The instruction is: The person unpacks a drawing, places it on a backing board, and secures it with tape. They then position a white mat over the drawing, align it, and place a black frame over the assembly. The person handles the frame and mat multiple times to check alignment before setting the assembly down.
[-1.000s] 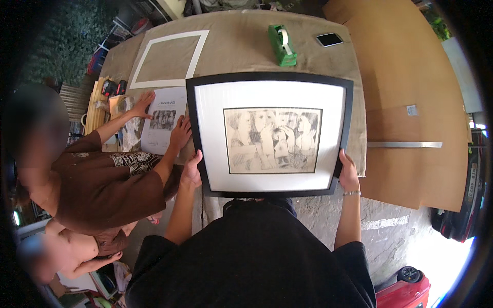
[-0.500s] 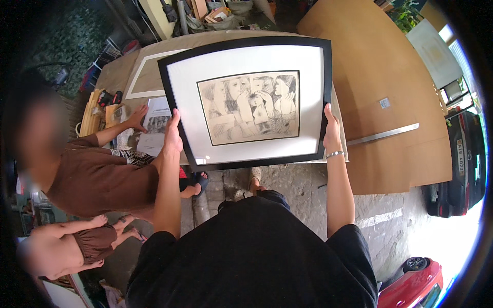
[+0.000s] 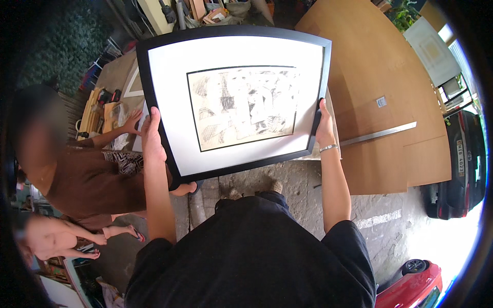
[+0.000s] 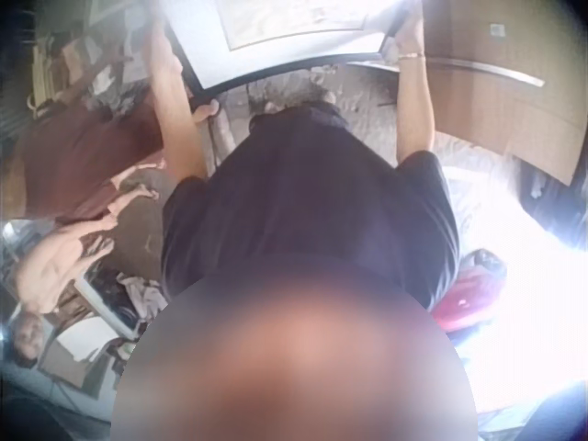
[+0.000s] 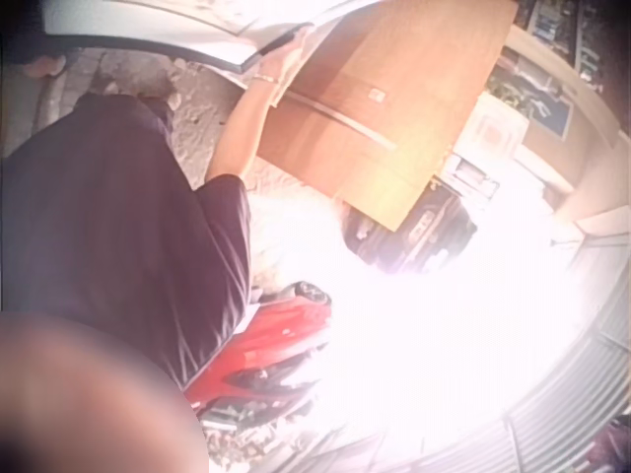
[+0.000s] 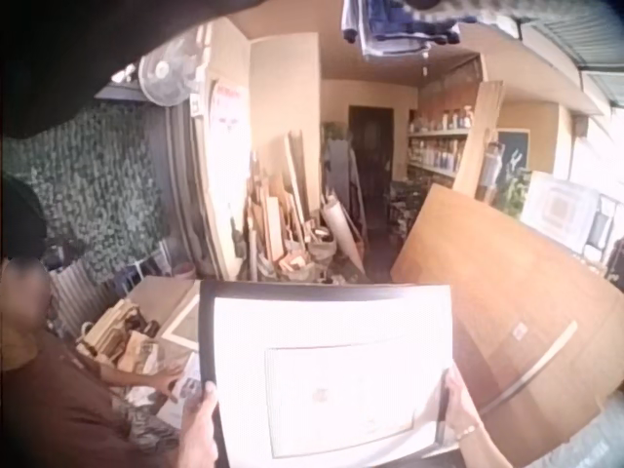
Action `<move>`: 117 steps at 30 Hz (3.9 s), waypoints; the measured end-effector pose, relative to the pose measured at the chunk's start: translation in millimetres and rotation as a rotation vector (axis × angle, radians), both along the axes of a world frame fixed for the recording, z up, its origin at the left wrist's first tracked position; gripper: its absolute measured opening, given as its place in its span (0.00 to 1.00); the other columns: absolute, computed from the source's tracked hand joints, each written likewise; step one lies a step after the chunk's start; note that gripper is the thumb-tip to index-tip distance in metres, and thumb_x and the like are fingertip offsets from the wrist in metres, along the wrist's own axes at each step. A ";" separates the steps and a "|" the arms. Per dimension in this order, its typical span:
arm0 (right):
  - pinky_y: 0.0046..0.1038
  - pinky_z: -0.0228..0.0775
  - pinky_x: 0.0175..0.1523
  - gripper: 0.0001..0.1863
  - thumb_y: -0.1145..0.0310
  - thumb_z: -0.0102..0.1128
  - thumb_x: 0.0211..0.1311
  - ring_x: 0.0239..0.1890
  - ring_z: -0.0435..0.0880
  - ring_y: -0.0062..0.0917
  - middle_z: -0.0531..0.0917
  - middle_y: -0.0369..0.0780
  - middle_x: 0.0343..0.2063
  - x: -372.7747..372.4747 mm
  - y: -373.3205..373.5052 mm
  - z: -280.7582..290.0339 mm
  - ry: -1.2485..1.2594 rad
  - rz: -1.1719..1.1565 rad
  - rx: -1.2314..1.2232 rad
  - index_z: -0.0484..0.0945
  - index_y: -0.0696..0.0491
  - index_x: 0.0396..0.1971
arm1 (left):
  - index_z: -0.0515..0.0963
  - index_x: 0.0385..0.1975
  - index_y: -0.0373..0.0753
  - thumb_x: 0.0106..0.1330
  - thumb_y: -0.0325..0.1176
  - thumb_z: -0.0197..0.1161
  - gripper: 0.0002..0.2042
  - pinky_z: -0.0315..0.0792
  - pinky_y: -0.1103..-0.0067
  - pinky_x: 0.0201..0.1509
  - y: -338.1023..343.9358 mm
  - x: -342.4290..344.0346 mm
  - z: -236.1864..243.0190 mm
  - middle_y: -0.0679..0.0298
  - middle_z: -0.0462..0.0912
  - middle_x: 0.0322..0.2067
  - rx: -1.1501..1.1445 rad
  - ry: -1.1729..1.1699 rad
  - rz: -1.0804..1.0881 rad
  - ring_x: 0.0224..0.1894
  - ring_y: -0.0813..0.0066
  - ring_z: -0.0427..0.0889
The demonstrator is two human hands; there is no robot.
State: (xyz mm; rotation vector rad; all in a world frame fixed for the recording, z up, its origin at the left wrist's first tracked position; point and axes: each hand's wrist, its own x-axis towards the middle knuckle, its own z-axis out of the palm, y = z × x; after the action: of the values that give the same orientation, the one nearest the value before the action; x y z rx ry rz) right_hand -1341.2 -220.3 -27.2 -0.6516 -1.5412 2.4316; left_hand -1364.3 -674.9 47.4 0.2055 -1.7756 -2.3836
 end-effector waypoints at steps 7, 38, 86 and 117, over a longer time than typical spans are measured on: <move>0.33 0.74 0.58 0.32 0.42 0.55 0.68 0.52 0.83 0.29 0.84 0.41 0.50 -23.4 28.0 -34.2 0.075 0.043 -0.133 0.76 0.56 0.55 | 0.79 0.47 0.26 0.71 0.52 0.60 0.27 0.72 0.79 0.46 22.1 1.8 9.1 0.61 0.84 0.38 -0.127 0.011 0.056 0.40 0.76 0.79; 0.32 0.60 0.68 0.23 0.61 0.50 0.70 0.63 0.70 0.25 0.76 0.39 0.55 -40.4 72.4 -34.9 0.538 -0.018 0.116 0.70 0.57 0.59 | 0.60 0.69 0.36 0.74 0.52 0.50 0.31 0.69 0.71 0.61 8.4 -61.8 -91.3 0.62 0.74 0.58 0.636 0.017 -0.423 0.58 0.67 0.75; 0.66 0.65 0.58 0.56 0.51 0.75 0.47 0.74 0.42 0.64 0.35 0.51 0.76 -162.7 -196.7 -161.2 -0.612 0.707 1.544 0.49 0.27 0.75 | 0.44 0.75 0.71 0.35 0.45 0.84 0.64 0.59 0.28 0.58 97.2 -188.0 -244.4 0.49 0.31 0.76 -1.554 -0.176 -0.851 0.76 0.35 0.33; 0.23 0.49 0.18 0.10 0.75 0.57 0.65 0.11 0.60 0.19 0.68 0.33 0.13 425.3 -76.3 302.0 0.994 -1.218 1.258 0.79 0.60 0.23 | 0.74 0.60 0.36 0.62 0.41 0.70 0.28 0.67 0.68 0.67 361.3 142.6 -122.5 0.47 0.77 0.58 -1.193 0.525 -1.695 0.63 0.52 0.75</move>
State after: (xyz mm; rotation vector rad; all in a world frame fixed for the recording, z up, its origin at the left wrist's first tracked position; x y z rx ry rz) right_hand -915.9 -296.6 274.8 0.0197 -1.1978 0.4437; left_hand -1221.7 -313.7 -75.1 -2.4424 -2.9177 -0.6770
